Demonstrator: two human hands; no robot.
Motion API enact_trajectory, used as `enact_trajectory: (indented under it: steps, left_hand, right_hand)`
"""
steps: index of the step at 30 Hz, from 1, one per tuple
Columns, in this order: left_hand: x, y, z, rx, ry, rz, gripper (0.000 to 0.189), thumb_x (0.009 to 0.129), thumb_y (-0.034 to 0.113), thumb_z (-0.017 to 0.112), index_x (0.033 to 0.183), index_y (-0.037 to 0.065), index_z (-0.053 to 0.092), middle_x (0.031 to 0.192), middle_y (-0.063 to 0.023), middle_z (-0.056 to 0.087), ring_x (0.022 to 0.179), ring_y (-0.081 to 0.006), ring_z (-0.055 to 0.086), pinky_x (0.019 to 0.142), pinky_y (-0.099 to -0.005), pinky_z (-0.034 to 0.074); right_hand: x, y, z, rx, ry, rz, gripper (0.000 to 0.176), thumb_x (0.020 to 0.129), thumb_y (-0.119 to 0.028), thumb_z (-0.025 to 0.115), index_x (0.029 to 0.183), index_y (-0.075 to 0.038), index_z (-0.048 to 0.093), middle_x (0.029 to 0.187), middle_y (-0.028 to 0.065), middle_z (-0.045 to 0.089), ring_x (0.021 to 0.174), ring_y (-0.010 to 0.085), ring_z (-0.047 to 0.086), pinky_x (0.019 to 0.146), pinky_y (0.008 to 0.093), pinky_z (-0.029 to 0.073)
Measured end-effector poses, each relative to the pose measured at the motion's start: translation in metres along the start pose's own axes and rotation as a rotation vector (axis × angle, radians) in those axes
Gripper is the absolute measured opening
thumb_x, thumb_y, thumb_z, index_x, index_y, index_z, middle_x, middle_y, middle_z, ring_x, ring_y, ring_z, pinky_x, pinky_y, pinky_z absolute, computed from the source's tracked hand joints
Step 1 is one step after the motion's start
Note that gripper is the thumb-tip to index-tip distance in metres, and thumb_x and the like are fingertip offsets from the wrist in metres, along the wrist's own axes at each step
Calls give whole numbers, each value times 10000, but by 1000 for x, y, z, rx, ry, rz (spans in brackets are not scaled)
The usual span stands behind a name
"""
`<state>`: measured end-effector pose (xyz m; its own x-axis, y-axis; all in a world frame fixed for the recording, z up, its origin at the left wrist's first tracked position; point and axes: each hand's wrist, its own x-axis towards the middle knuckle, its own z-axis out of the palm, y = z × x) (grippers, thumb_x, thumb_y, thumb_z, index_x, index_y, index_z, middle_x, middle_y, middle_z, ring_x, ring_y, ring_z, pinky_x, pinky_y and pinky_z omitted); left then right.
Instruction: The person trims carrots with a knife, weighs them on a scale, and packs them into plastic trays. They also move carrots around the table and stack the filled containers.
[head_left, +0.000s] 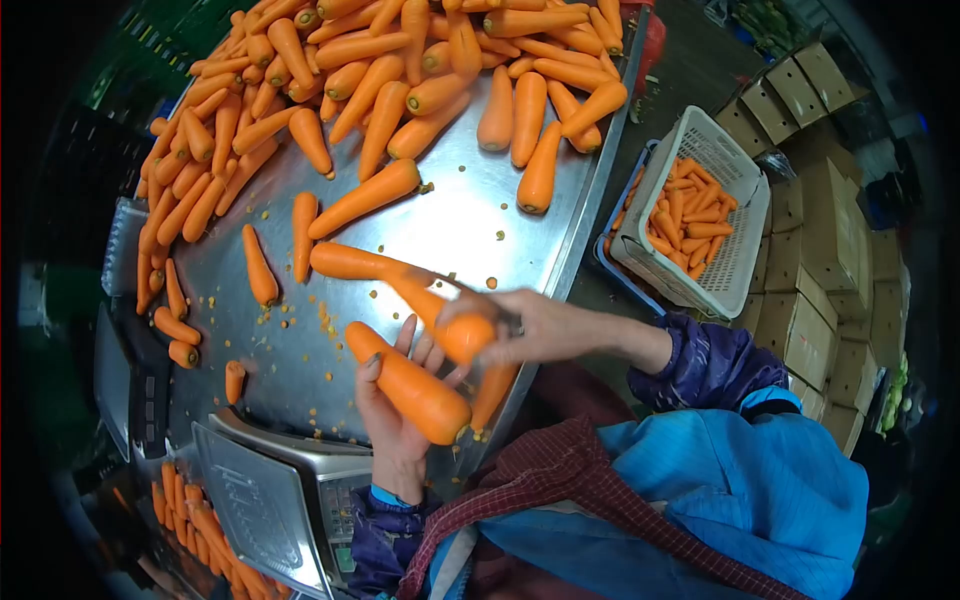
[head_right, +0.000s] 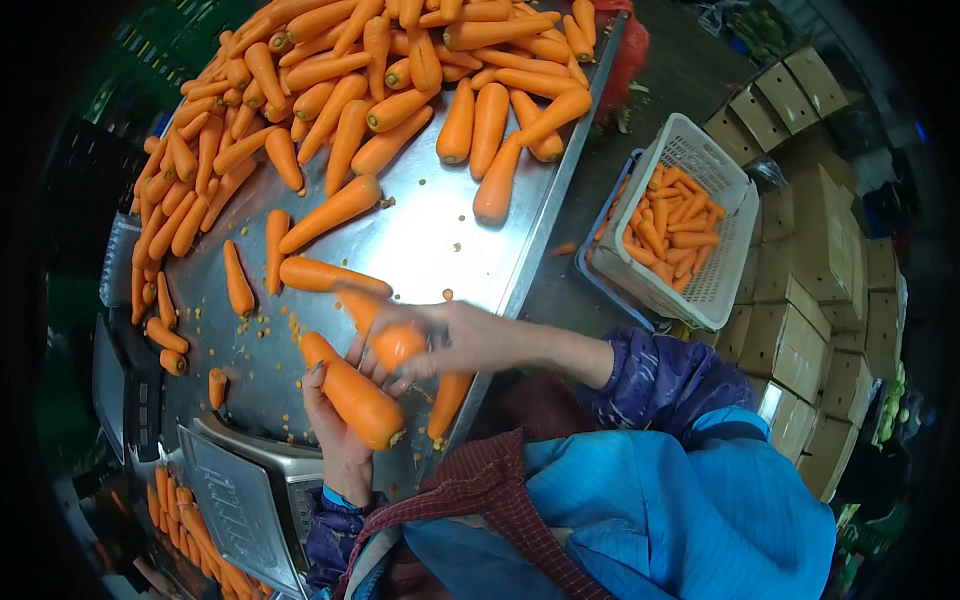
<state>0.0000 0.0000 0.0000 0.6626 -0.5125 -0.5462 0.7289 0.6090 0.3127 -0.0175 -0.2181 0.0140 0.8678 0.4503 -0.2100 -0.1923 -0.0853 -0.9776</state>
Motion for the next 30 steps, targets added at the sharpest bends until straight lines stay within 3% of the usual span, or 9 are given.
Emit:
enact_trajectory:
  steps: [3,5,9,10,14,21,25,27,30]
  left_hand:
    - [3,-3,12,-77,-13,45,678,738,311,579,1304,40,323,1233,-186,452,1188,-334,423,1008,-550,316]
    - [3,-4,11,-182,-82,56,653,717,300,586,1265,30,354,1122,-165,490,1092,-318,472,992,-505,353]
    - [-2,-2,12,-130,-57,68,630,694,296,596,1227,29,390,1067,-148,497,1029,-307,488,974,-480,375]
    - [-4,-3,15,-132,-41,53,625,683,295,603,1213,31,403,1057,-145,500,1017,-307,491,969,-472,381]
    - [-4,-7,15,-148,-21,39,614,659,284,615,1184,30,423,1039,-141,509,1009,-310,493,969,-474,381]
    - [-4,-9,7,-109,-47,70,581,660,287,627,1141,12,453,1053,-140,513,1049,-307,492,982,-442,384]
    - [-6,-11,14,-112,9,82,561,672,308,630,1107,-8,469,1034,-139,520,1046,-300,492,979,-414,393]
    - [-7,-10,11,-96,-43,84,559,679,321,631,1094,-17,471,1020,-139,519,1032,-293,490,972,-399,400]
    - [-6,-8,6,-146,-91,49,536,667,273,629,1098,-4,473,1020,-142,531,1041,-308,501,982,-425,389]
  right_hand:
    - [-4,-5,2,-75,-93,-111,553,811,-246,646,1299,-99,428,1044,38,590,760,89,539,659,226,460]
    - [-8,-17,-17,55,-8,242,593,804,-216,635,1334,-111,391,979,41,614,700,80,554,598,207,474]
    - [3,27,-85,-1026,531,-62,559,713,-19,553,1260,-92,465,1101,109,579,793,260,630,714,347,521]
    - [2,39,-99,-1052,565,-55,358,802,-184,588,1137,-72,529,1068,115,566,819,302,615,739,393,491]
    - [17,69,-128,-1199,473,-61,256,809,-209,592,1025,-82,539,1104,68,522,748,278,615,642,387,493]
    - [6,9,-107,-784,684,-419,480,722,-236,703,1129,-44,535,1037,136,587,763,281,623,666,347,503]
    - [-50,-36,-115,-789,819,-168,504,718,-228,709,1141,-21,532,989,163,617,823,296,623,700,359,504]
    - [-83,-32,-142,-1266,1024,-249,465,724,-184,684,1143,-49,536,1011,146,609,816,309,623,701,390,509]
    - [-121,-27,-180,-1402,1140,270,456,718,-126,658,1154,-77,535,1079,135,577,878,311,611,751,396,505]
